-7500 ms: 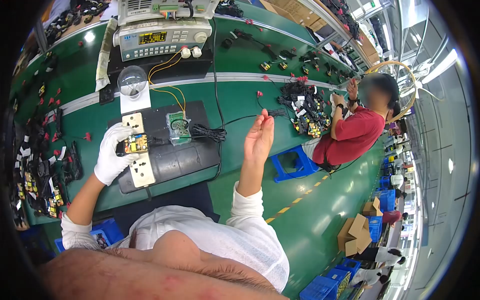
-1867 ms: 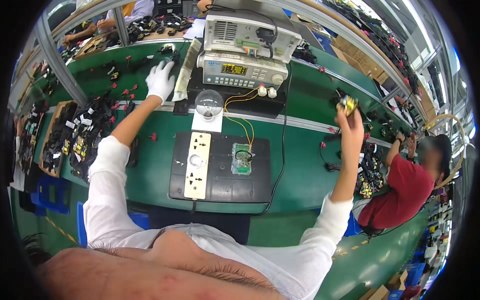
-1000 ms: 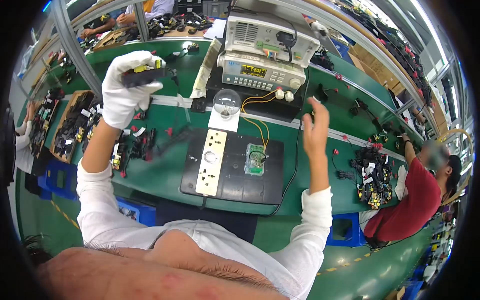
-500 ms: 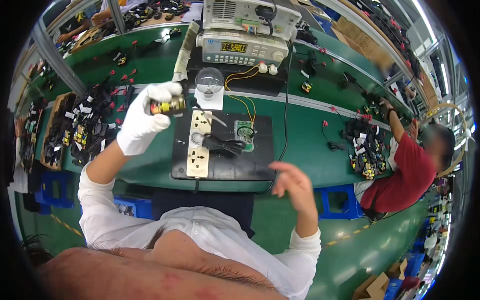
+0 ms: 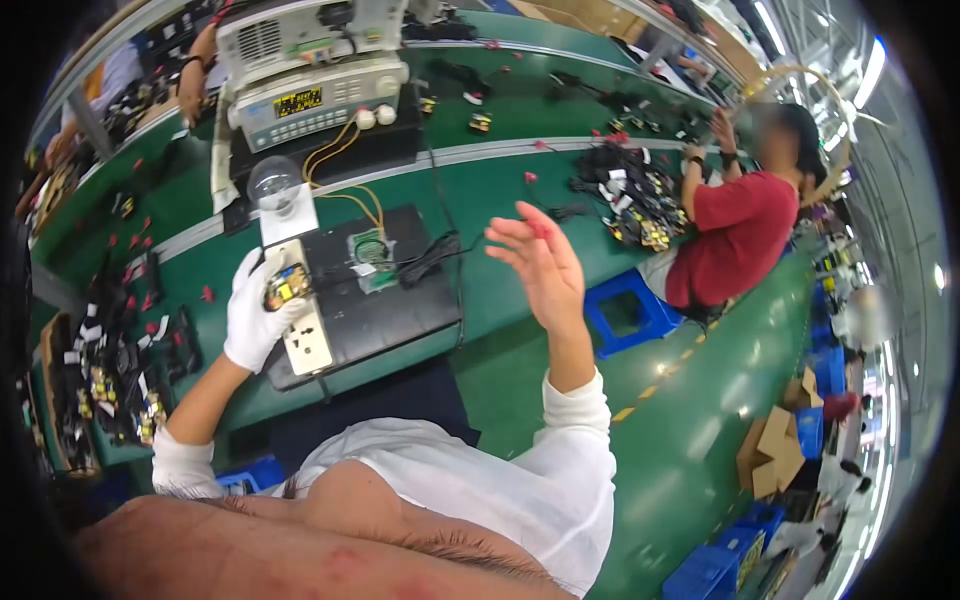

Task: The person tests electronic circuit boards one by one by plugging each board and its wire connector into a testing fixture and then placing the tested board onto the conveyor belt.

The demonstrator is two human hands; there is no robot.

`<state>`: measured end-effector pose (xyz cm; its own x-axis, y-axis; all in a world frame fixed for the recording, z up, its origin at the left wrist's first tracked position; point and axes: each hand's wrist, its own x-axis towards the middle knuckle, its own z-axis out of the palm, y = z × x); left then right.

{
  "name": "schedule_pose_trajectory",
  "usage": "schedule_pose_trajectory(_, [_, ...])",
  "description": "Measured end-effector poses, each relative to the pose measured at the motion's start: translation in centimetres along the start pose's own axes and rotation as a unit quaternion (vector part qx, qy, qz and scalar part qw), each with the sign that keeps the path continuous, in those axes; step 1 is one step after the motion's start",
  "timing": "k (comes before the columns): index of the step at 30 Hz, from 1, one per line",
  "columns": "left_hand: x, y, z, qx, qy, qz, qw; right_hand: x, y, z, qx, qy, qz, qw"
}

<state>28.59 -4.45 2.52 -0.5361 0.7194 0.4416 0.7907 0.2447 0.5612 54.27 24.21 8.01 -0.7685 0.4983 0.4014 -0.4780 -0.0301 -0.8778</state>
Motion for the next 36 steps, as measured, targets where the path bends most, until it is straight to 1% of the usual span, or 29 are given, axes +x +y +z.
schedule_pose_trajectory(1, [-0.2,-0.4,0.1,0.026,0.006,0.025,0.999,0.2,0.1,0.6,-0.024,0.012,-0.014,1.000])
schedule_pose_trajectory(2, [-0.2,-0.3,0.3,0.021,0.004,0.030,0.999,0.2,0.2,0.3,-0.029,0.017,-0.015,0.999])
schedule_pose_trajectory(4, [-0.4,-0.2,0.3,-0.004,0.007,0.029,1.000,0.3,0.9,-0.4,-0.015,-0.020,-0.022,0.999])
schedule_pose_trajectory(8, [0.2,1.0,0.4,0.005,0.001,0.045,0.999,0.7,2.2,-0.3,-0.045,0.004,-0.021,0.999])
schedule_pose_trajectory(10, [0.4,1.0,0.5,0.006,0.007,0.041,0.999,1.1,2.6,-0.1,-0.137,0.032,-0.056,0.988])
schedule_pose_trajectory(11, [0.4,1.0,0.5,0.008,0.013,0.041,0.999,1.2,2.7,0.0,-0.137,0.031,-0.054,0.989])
schedule_pose_trajectory(13, [0.1,0.6,0.7,0.006,0.021,0.047,0.999,1.6,2.5,0.8,-0.073,0.010,-0.064,0.995])
schedule_pose_trajectory(14, [0.0,0.4,0.9,0.003,0.029,0.055,0.998,1.7,2.6,0.7,-0.072,0.008,-0.063,0.995])
schedule_pose_trajectory(16, [-0.5,-0.4,1.1,-0.020,0.035,0.044,0.998,1.7,3.2,0.2,0.038,-0.077,-0.072,0.994])
schedule_pose_trajectory(17, [-0.7,-0.8,1.1,-0.044,0.041,0.035,0.998,1.7,3.5,-0.2,0.042,-0.080,-0.070,0.993])
schedule_pose_trajectory(19, [-0.6,-1.0,0.9,-0.032,0.038,0.036,0.998,1.9,3.8,-0.4,-0.097,-0.011,-0.047,0.994])
schedule_pose_trajectory(20, [-0.5,-0.9,0.8,-0.025,0.033,0.040,0.998,1.9,4.0,-0.3,-0.092,-0.014,-0.045,0.995])
schedule_pose_trajectory(22, [-0.1,-0.9,0.6,-0.041,0.031,0.051,0.997,2.1,3.4,1.2,-0.223,-0.001,-0.035,0.974])
schedule_pose_trajectory(23, [0.0,-1.1,0.3,-0.049,0.022,0.049,0.997,2.3,3.4,1.9,-0.216,-0.010,-0.030,0.976])
schedule_pose_trajectory(25, [0.5,-1.9,0.2,-0.049,-0.004,0.065,0.997,2.3,3.5,3.2,-0.056,0.016,-0.023,0.998])
schedule_pose_trajectory(26, [0.5,-2.4,-0.1,-0.047,-0.025,0.069,0.996,2.2,3.4,3.8,-0.083,0.026,-0.023,0.996])
schedule_pose_trajectory(27, [0.6,-2.2,-0.3,-0.044,-0.045,0.047,0.997,2.2,3.1,4.2,-0.075,0.018,-0.019,0.997])
schedule_pose_trajectory(29, [0.8,-1.7,-0.9,-0.049,-0.060,0.057,0.995,2.3,2.3,4.9,-0.206,0.000,-0.005,0.978])
schedule_pose_trajectory(31, [0.7,-1.7,-1.0,-0.053,-0.067,0.056,0.995,2.3,1.2,5.8,-0.232,-0.003,-0.010,0.973])
schedule_pose_trajectory(33, [0.5,-2.0,-0.6,-0.061,-0.053,0.054,0.995,2.4,-0.1,5.8,-0.324,-0.069,-0.032,0.943])
schedule_pose_trajectory(34, [0.5,-2.1,-0.5,-0.067,-0.049,0.054,0.995,2.3,-1.1,6.1,-0.330,-0.072,-0.032,0.941])
schedule_pose_trajectory(36, [0.4,-2.2,-0.5,-0.086,-0.038,0.070,0.993,1.8,-3.3,6.7,-0.476,-0.039,-0.064,0.876])
